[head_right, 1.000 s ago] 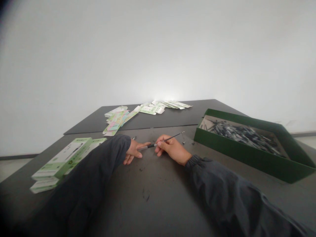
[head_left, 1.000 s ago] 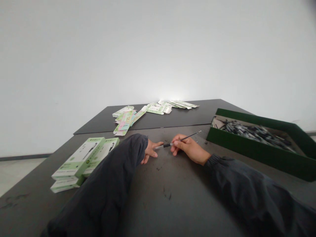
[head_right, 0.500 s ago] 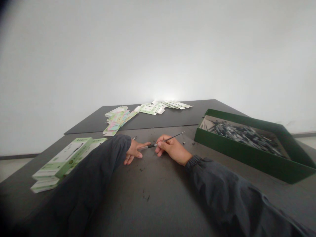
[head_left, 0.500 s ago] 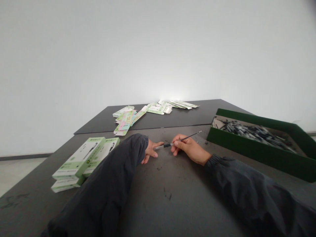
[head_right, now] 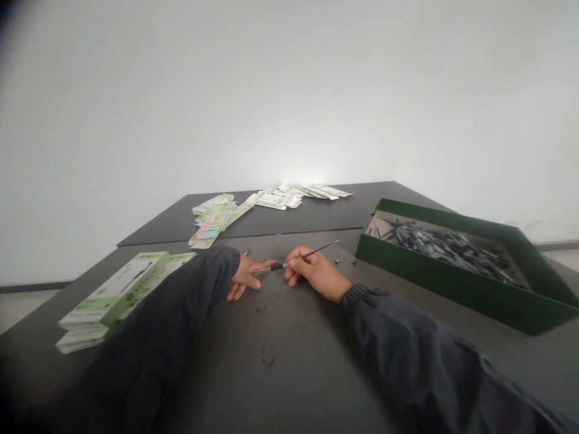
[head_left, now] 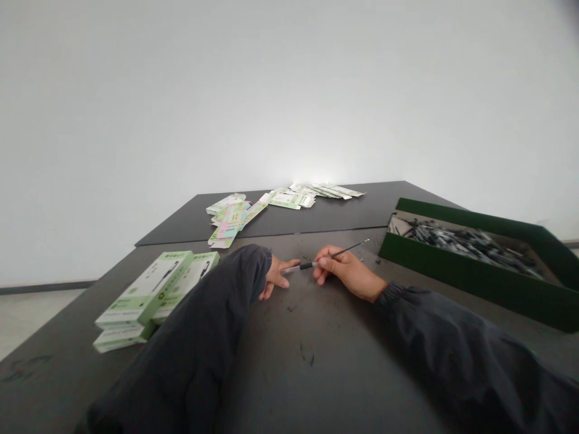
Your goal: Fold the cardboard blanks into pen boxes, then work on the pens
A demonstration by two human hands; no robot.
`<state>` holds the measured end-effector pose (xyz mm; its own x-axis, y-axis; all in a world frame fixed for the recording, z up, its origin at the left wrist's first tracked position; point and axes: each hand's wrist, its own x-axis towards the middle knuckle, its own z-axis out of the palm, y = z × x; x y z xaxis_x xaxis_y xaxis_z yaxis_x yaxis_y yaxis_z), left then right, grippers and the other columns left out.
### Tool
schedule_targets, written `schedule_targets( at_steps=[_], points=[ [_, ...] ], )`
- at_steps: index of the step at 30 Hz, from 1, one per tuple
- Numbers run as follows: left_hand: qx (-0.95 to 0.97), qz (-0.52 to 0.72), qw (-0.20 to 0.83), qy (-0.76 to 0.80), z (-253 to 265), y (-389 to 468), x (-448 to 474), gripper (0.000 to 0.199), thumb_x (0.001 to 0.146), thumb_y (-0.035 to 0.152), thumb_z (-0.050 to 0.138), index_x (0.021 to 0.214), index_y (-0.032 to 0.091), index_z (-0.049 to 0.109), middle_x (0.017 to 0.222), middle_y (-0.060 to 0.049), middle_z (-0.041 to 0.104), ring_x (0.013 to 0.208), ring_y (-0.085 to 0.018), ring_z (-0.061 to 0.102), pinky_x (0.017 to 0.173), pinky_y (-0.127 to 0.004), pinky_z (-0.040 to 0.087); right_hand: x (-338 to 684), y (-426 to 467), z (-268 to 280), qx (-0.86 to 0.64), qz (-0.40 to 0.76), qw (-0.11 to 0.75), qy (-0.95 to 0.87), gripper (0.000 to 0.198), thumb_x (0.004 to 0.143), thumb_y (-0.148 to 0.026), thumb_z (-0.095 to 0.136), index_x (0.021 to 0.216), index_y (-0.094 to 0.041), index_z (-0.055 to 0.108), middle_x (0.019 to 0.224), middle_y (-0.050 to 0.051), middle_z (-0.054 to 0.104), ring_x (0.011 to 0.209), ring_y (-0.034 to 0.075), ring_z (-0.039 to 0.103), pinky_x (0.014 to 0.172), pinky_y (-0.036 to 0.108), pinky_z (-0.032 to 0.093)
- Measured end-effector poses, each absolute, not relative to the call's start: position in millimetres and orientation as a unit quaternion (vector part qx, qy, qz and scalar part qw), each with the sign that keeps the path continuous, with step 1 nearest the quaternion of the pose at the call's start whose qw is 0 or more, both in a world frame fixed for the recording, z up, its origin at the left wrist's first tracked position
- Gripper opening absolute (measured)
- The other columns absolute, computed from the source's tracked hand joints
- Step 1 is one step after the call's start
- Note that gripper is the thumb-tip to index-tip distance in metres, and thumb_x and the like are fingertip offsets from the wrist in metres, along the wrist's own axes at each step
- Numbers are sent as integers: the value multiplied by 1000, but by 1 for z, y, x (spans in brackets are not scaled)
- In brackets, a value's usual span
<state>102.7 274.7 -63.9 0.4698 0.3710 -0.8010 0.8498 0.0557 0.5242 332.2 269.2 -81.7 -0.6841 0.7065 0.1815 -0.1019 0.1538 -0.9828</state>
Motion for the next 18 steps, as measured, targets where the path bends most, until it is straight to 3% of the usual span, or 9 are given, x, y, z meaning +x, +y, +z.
schedule_targets(
  at_steps=[18],
  points=[
    [648,-211,541,494,-63,274,104,80,85,30,37,121,22,-34,51,3,57,49,-18,60,48,-30,49,332,269,-81,-220,617,330,-680,23,78,-37,46,85,-15,48,72,4,61,57,11,57,57,25,43]
  ],
)
